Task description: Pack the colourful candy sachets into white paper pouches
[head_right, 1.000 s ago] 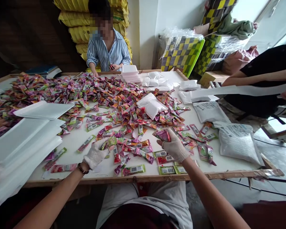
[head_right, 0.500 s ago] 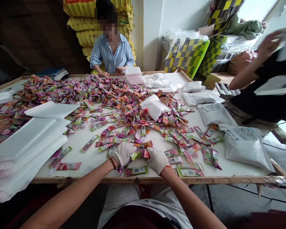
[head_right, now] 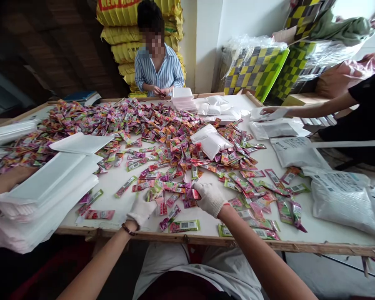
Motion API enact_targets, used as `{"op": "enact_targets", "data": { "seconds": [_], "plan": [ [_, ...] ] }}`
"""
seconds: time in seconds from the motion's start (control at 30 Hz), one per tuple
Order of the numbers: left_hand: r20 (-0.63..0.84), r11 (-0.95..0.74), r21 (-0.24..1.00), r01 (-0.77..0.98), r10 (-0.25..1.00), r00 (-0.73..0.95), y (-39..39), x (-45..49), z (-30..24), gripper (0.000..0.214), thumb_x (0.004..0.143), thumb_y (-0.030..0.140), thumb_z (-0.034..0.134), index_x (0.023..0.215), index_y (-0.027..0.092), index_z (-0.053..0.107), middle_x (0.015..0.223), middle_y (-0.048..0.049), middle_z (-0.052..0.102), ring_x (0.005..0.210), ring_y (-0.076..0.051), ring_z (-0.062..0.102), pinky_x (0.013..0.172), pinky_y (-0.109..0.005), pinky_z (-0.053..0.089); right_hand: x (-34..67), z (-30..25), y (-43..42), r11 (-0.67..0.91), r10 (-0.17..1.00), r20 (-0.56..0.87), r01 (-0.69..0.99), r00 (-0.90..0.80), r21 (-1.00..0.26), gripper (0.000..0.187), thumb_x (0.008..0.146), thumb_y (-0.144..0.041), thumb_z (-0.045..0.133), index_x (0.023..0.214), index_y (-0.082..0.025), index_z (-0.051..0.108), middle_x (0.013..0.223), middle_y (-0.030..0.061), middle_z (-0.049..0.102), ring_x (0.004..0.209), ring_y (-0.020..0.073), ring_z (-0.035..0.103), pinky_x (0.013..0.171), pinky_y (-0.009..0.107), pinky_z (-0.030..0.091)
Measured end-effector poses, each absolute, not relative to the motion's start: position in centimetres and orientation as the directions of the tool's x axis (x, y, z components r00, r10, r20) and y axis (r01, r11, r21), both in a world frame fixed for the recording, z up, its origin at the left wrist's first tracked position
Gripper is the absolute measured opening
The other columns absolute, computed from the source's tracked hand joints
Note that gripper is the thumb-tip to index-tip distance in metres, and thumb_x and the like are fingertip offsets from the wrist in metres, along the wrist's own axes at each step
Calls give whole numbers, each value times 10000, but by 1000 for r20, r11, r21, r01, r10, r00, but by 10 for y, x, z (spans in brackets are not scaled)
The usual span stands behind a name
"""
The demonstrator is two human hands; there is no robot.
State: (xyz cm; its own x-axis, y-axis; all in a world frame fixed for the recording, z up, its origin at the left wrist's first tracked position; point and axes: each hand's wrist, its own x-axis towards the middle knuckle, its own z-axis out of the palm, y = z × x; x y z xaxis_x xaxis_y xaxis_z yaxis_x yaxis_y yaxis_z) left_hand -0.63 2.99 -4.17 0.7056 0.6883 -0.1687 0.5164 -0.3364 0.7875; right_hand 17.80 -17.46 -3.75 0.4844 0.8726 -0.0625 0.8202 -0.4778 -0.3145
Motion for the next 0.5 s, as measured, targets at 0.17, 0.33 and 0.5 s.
{"op": "enact_targets", "data": {
  "seconds": [0.17, 0.33, 0.5],
  "plan": [
    [-230, -561, 394, 728, 707, 669, 25, 9, -54, 389, 701, 393, 691, 1012, 176, 608, 973, -133, 693, 928, -277, 640, 759, -331, 455, 169, -42, -160, -592, 804, -194, 786, 562, -179, 316, 727, -258, 560, 1027, -205, 645, 896, 106, 705, 814, 259, 636, 686, 317, 382],
    [-312, -712, 224, 665, 594, 741, 42, 5, -49, 300, 705, 333, 658, 953, 163, 648, 1036, -164, 678, 982, -299, 636, 806, -348, 461, 158, -39, -186, -542, 840, -130, 803, 526, -250, 166, 687, -223, 590, 826, -187, 675, 914, 102, 687, 783, 240, 615, 690, 327, 404],
    [-148, -821, 256, 511, 489, 859, 43, -24, -41, 304, 689, 252, 639, 983, 181, 668, 1128, -169, 654, 1043, -340, 611, 896, -425, 466, 173, -32, -222, -472, 753, -138, 382, 644, -794, 175, 737, -312, 644, 853, -182, 662, 723, 30, 657, 614, 153, 555, 573, 263, 425]
  ]
}}
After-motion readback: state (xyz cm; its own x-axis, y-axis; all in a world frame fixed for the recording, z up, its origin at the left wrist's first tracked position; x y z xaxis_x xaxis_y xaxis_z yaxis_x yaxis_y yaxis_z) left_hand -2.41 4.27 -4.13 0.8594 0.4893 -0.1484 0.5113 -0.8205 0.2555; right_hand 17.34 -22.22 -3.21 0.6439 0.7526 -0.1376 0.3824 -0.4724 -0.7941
